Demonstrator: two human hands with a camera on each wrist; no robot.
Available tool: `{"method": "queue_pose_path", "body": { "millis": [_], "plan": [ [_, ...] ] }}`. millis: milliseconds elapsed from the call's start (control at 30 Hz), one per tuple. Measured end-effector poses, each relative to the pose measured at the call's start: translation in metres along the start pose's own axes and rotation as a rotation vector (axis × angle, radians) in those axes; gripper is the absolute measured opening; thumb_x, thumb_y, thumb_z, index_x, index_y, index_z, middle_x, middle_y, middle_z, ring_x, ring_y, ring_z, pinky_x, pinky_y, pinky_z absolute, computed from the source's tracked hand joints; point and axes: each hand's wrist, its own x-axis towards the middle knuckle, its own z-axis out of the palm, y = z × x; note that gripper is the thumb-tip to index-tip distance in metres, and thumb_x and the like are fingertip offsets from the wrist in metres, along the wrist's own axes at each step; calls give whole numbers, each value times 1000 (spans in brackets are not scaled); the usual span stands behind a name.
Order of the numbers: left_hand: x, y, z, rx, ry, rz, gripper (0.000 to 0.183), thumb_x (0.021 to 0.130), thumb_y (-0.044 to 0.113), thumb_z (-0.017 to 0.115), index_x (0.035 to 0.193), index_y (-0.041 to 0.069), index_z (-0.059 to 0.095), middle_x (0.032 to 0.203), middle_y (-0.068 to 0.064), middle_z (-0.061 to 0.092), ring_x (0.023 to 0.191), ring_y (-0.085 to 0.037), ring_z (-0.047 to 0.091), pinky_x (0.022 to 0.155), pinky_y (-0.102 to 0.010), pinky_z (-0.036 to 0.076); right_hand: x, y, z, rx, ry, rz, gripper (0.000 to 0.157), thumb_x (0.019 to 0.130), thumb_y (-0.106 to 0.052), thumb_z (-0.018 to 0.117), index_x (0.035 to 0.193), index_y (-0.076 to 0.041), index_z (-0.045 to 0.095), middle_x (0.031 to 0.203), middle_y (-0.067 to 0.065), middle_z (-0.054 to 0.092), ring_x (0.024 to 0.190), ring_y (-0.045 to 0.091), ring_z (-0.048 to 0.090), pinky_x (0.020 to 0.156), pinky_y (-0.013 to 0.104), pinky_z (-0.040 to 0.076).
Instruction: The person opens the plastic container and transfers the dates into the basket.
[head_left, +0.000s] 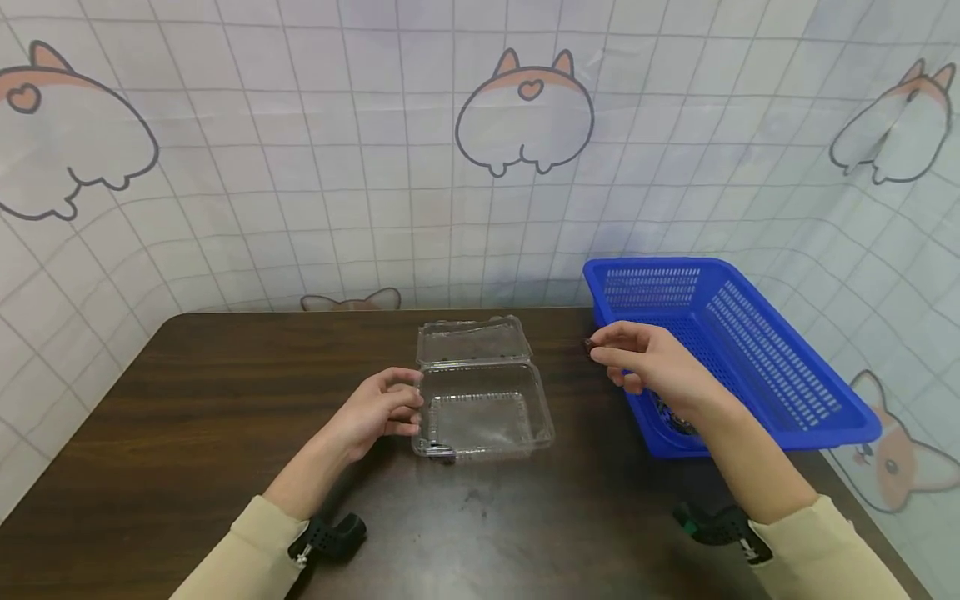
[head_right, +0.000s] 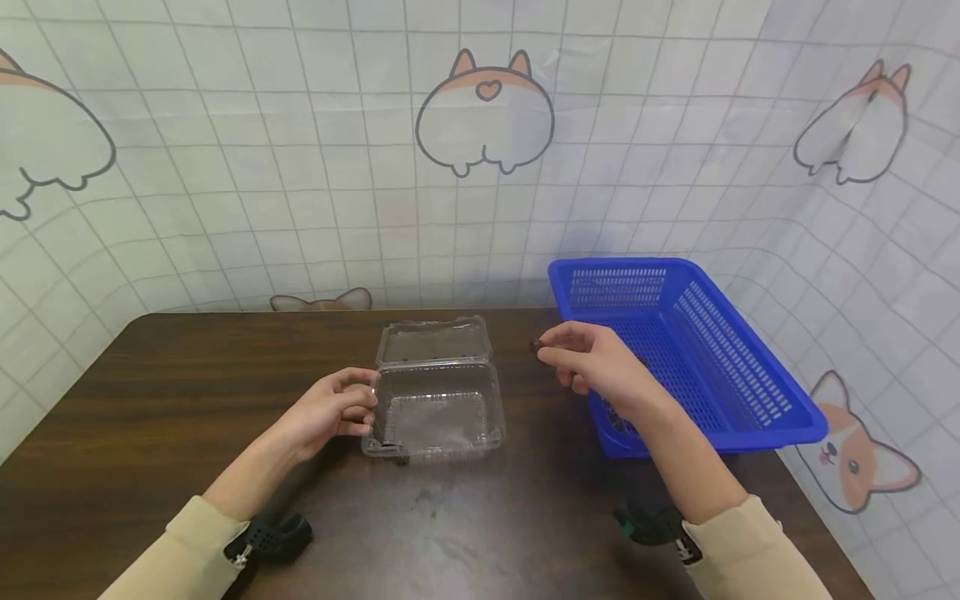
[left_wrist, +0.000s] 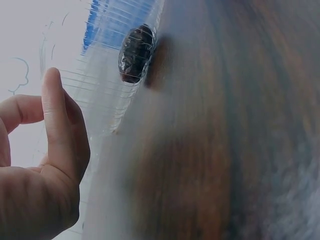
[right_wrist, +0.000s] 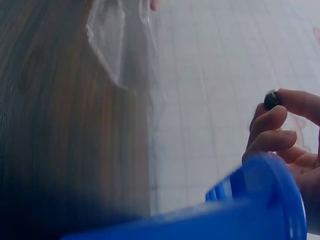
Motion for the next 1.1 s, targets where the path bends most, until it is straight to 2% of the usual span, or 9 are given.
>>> {"method": "queue_pose_path", "body": {
  "millis": [167,433,600,900,1100],
  "plan": [
    [0,1,-1,-3,-4,1,50,97,1,58,143,-5,41,93,-8,58,71,-16,61,67,-28,61,-7,6,-18,-3,47,-7,39,103,-25,66,127,4,56,112,10,58,75,16,52,60,28,42],
    [1,0,-1,-12,1,3,52,96,0,59,144,-6,40,89,-7,58,70,-15,61,66,-28,60,-18,21,-44,-17,105,3,37,104,-28,64,125,1,57,104,4,60,75,17,55,59,28,44],
    [0,0,0,-10,-2,2,52,96,0,59,144,-7,40,89,-8,58,70,-16,61,66,-28,61,-23,30,-57,-33,136,33,37,105,-29,62,127,0,58,108,2,58,77,17,57,60,29,45],
    [2,3,1,-15,-11,5,51,97,1,57,144,-7,40,91,-9,60,71,-16,62,66,-28,61,-32,39,-70,-105,131,78,49,106,-31,60,135,8,52,109,1,58,77,16,57,61,29,47],
    [0,2,0,-16,-4,-2,50,97,0,57,144,-7,40,91,-8,60,70,-15,62,66,-27,60,-31,41,-75,-91,116,94,44,106,-32,60,131,4,55,109,5,55,76,16,55,60,29,46]
  ]
}}
